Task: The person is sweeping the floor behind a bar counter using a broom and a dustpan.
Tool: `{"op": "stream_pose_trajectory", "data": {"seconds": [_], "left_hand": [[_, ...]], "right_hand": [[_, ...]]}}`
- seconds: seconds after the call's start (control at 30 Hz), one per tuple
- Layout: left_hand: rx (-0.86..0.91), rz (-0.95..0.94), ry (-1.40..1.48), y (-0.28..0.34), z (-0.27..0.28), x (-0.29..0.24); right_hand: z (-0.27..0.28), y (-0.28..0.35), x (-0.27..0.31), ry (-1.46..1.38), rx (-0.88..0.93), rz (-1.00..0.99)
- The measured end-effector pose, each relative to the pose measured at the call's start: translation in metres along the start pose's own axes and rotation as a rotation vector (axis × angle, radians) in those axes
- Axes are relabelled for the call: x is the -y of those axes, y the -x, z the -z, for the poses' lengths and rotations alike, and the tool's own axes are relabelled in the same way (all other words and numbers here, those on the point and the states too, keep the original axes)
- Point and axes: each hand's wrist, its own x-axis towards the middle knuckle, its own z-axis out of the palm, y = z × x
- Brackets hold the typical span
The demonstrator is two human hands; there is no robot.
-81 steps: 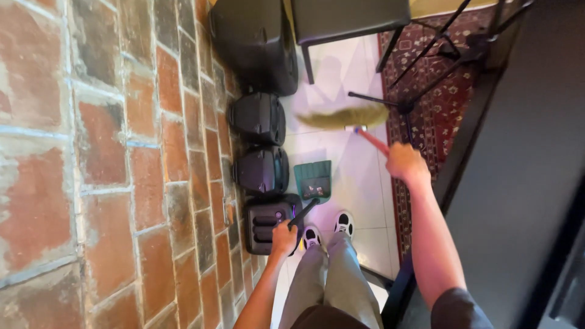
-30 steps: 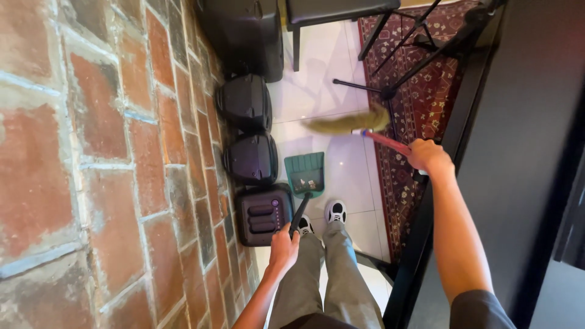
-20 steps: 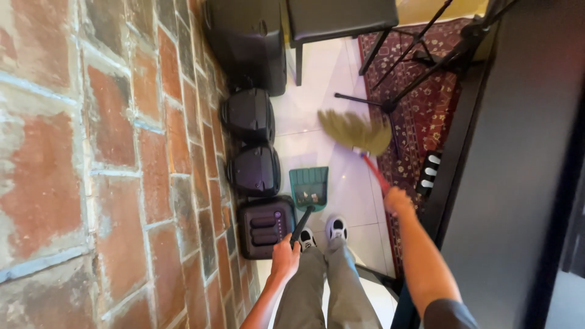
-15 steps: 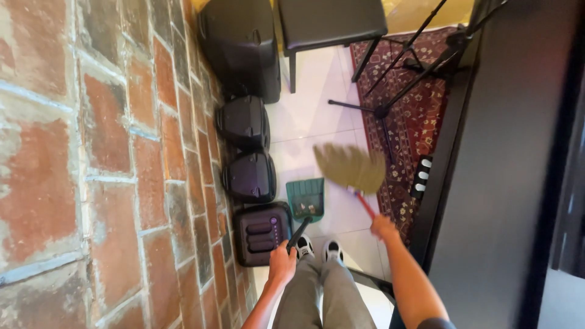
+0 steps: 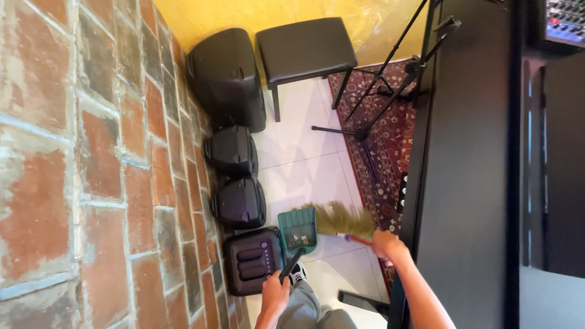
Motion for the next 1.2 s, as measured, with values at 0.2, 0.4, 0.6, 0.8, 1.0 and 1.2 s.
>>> {"op": "stream_pose_trajectory", "data": {"seconds": [0.2, 0.4, 0.6, 0.8, 1.0, 1.2], "left_hand": [[0.073, 0.131, 0.031, 0.027, -0.003, -0.010], [0.073, 0.150, -0.029, 0.061, -0.020, -0.018], [0.006, 0.038, -0.017, 0.075, -0.059, 0.018], [0.001, 0.132, -0.003, 0.126, -0.053, 0.009], [-0.040, 0.163, 0.060, 0.190, -0.051, 0.010], [-0.043, 0.166, 0.067, 0.233, -0.069, 0.038]], "right_hand": [[0.017, -0.006, -0.036, 0.221, -0.257, 0.135], [0.028, -0.025, -0.039, -0.019, -0.320, 0.084], [-0.044, -0.164, -0.049, -0.146, -0.337, 0.026], [-0.149, -0.174, -0.067, -0.105, -0.233, 0.118], [-0.252, -0.157, -0.079, -0.191, -0.167, 0.154], [-0.287, -0.131, -0.086, -0.033, -0.111, 0.282]]}}
